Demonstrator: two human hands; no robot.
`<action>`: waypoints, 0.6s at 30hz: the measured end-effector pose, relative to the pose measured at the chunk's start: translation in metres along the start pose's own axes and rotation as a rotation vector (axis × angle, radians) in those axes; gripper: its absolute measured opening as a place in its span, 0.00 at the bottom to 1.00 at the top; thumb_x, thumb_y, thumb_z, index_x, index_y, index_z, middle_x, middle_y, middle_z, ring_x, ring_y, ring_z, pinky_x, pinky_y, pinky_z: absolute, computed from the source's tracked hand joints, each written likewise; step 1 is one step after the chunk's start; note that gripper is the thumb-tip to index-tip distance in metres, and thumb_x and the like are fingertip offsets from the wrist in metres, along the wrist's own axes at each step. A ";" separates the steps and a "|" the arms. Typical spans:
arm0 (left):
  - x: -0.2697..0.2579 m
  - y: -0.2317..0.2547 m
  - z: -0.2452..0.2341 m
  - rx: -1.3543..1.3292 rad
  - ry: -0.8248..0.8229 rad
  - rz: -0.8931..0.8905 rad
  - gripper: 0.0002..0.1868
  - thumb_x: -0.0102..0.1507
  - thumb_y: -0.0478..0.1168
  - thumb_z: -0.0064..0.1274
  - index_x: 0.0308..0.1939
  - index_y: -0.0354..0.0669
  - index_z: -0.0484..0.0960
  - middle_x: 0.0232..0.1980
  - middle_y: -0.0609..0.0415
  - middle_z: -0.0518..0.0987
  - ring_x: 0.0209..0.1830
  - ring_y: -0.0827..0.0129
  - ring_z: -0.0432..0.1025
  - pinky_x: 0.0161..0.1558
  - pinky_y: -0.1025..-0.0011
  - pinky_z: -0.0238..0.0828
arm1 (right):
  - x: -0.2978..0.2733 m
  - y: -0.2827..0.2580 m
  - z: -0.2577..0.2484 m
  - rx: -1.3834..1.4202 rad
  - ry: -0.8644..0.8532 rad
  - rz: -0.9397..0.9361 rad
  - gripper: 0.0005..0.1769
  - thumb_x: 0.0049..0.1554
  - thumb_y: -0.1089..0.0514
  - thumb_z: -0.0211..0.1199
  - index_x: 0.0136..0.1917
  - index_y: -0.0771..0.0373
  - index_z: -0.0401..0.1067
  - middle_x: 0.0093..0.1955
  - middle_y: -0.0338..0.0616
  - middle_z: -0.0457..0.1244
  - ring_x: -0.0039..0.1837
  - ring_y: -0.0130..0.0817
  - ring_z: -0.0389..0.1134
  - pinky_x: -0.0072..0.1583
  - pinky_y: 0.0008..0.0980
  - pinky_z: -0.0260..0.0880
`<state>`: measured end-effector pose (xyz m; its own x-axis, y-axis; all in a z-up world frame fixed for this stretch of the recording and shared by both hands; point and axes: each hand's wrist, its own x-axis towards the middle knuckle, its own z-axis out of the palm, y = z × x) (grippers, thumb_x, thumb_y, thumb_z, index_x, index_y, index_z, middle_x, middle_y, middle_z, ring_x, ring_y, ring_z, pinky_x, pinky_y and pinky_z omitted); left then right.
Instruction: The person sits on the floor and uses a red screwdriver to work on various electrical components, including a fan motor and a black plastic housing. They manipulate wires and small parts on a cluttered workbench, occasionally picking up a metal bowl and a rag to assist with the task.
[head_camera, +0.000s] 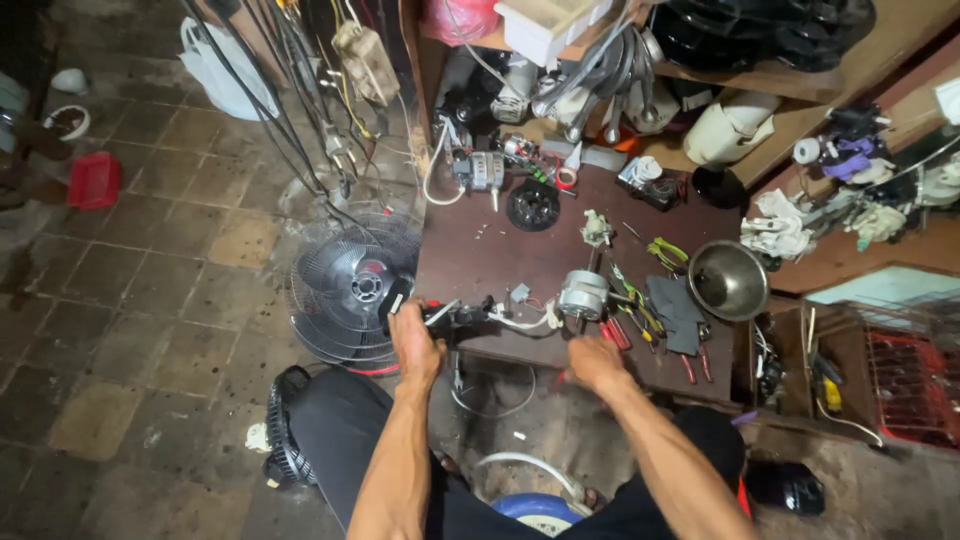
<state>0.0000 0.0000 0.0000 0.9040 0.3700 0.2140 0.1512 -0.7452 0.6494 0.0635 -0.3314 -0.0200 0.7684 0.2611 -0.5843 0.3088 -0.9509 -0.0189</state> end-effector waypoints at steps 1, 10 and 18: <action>0.004 -0.001 0.000 0.008 0.007 0.001 0.45 0.34 0.25 0.71 0.53 0.46 0.67 0.54 0.44 0.74 0.60 0.49 0.69 0.75 0.46 0.45 | -0.015 -0.008 -0.021 0.003 0.006 -0.009 0.16 0.47 0.40 0.70 0.42 0.50 0.83 0.42 0.47 0.72 0.55 0.46 0.75 0.55 0.46 0.74; -0.004 0.012 -0.018 -0.033 -0.155 -0.098 0.46 0.37 0.41 0.76 0.59 0.51 0.74 0.51 0.53 0.79 0.56 0.56 0.72 0.66 0.56 0.60 | -0.130 -0.035 -0.068 0.764 0.014 -0.145 0.17 0.53 0.52 0.64 0.50 0.65 0.81 0.54 0.67 0.70 0.63 0.65 0.67 0.63 0.56 0.67; -0.022 0.060 -0.035 -0.018 -0.241 -0.096 0.43 0.37 0.46 0.73 0.57 0.57 0.77 0.50 0.59 0.71 0.56 0.61 0.68 0.59 0.61 0.69 | -0.144 -0.089 -0.046 1.054 0.497 0.096 0.16 0.58 0.40 0.63 0.49 0.47 0.84 0.46 0.38 0.74 0.55 0.40 0.74 0.55 0.38 0.74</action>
<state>-0.0247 -0.0333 0.0596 0.9553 0.2941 -0.0284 0.2362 -0.7023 0.6716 -0.0493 -0.2772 0.1030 0.9702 -0.0052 -0.2423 -0.2009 -0.5763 -0.7921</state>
